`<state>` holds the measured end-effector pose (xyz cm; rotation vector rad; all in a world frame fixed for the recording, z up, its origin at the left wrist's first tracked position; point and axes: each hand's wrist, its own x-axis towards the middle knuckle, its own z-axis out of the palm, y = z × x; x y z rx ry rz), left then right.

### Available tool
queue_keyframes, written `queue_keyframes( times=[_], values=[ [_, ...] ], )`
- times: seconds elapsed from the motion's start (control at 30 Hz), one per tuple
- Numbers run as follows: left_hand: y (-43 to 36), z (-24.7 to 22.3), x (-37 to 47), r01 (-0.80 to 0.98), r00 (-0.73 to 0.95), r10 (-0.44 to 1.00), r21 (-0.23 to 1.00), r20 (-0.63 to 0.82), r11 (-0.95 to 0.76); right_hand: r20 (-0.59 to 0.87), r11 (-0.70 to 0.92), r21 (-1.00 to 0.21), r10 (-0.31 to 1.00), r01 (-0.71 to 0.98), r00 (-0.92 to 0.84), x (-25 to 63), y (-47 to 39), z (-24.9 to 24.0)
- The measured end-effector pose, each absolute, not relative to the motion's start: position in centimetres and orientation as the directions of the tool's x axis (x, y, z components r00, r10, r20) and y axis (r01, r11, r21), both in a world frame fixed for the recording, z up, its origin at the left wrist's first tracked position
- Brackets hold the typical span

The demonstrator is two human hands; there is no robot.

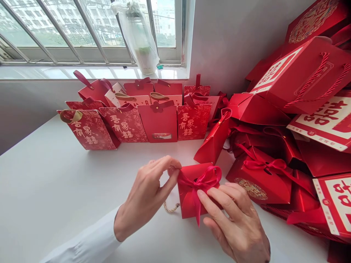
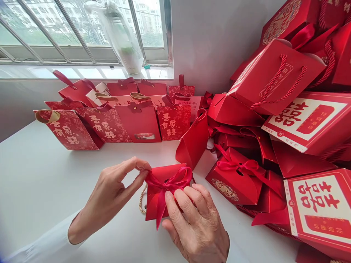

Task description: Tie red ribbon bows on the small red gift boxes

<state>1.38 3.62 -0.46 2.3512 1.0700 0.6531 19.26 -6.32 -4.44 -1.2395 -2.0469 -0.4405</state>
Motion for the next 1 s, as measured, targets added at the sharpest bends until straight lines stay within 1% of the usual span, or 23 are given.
queue_keyframes(
  times=[0.1, 0.3, 0.4, 0.47, 0.53, 0.57, 0.63, 0.7, 0.8, 0.93, 1.0],
  values=[
    [3.6, -0.4, 1.4, 0.538, 0.559, 0.816, 0.683, 0.149, -0.494, 0.708, 0.49, -0.063, 0.636, 0.87, -0.307, 19.2, -6.3, -4.5],
    [3.3, 0.0, 1.3, 0.562, 0.533, 0.844, 0.719, 0.063, -0.409, 0.715, 0.467, -0.056, 0.636, 0.882, -0.291, 19.0, -6.3, -4.8],
    [3.4, 0.3, 1.2, 0.499, 0.526, 0.85, 0.798, 0.031, -0.338, 0.719, 0.452, -0.042, 0.633, 0.891, -0.287, 19.0, -6.4, -4.8],
    [3.7, 0.4, 1.2, 0.4, 0.51, 0.86, 0.888, -0.013, -0.224, 0.716, 0.445, -0.04, 0.638, 0.895, -0.285, 18.9, -6.4, -4.8],
    [4.1, 0.4, 1.2, 0.283, 0.5, 0.859, 0.958, -0.106, -0.046, 0.708, 0.449, -0.043, 0.644, 0.892, -0.29, 18.8, -6.5, -4.8],
    [4.3, 0.4, 1.2, 0.234, 0.499, 0.85, 0.971, -0.169, 0.056, 0.707, 0.452, -0.046, 0.645, 0.891, -0.291, 18.8, -6.5, -4.8],
    [4.7, 0.4, 1.2, 0.163, 0.501, 0.817, 0.958, -0.286, 0.236, 0.706, 0.459, -0.054, 0.646, 0.887, -0.291, 18.7, -6.5, -4.8],
    [5.1, 0.4, 1.1, 0.133, 0.513, 0.78, 0.931, -0.359, 0.34, 0.705, 0.464, -0.059, 0.646, 0.884, -0.292, 18.6, -6.5, -4.8],
    [5.2, 0.6, 0.9, 0.132, 0.533, 0.747, 0.911, -0.398, 0.391, 0.701, 0.474, -0.055, 0.645, 0.879, -0.304, 18.6, -6.5, -4.8],
    [5.1, 1.1, 0.7, 0.118, 0.511, 0.755, 0.903, -0.412, 0.413, 0.701, 0.482, -0.066, 0.646, 0.874, -0.303, 18.7, -6.5, -4.8],
    [5.1, 1.1, 0.7, 0.085, 0.509, 0.746, 0.888, -0.429, 0.453, 0.7, 0.482, -0.069, 0.647, 0.873, -0.302, 18.7, -6.5, -4.9]
  ],
)
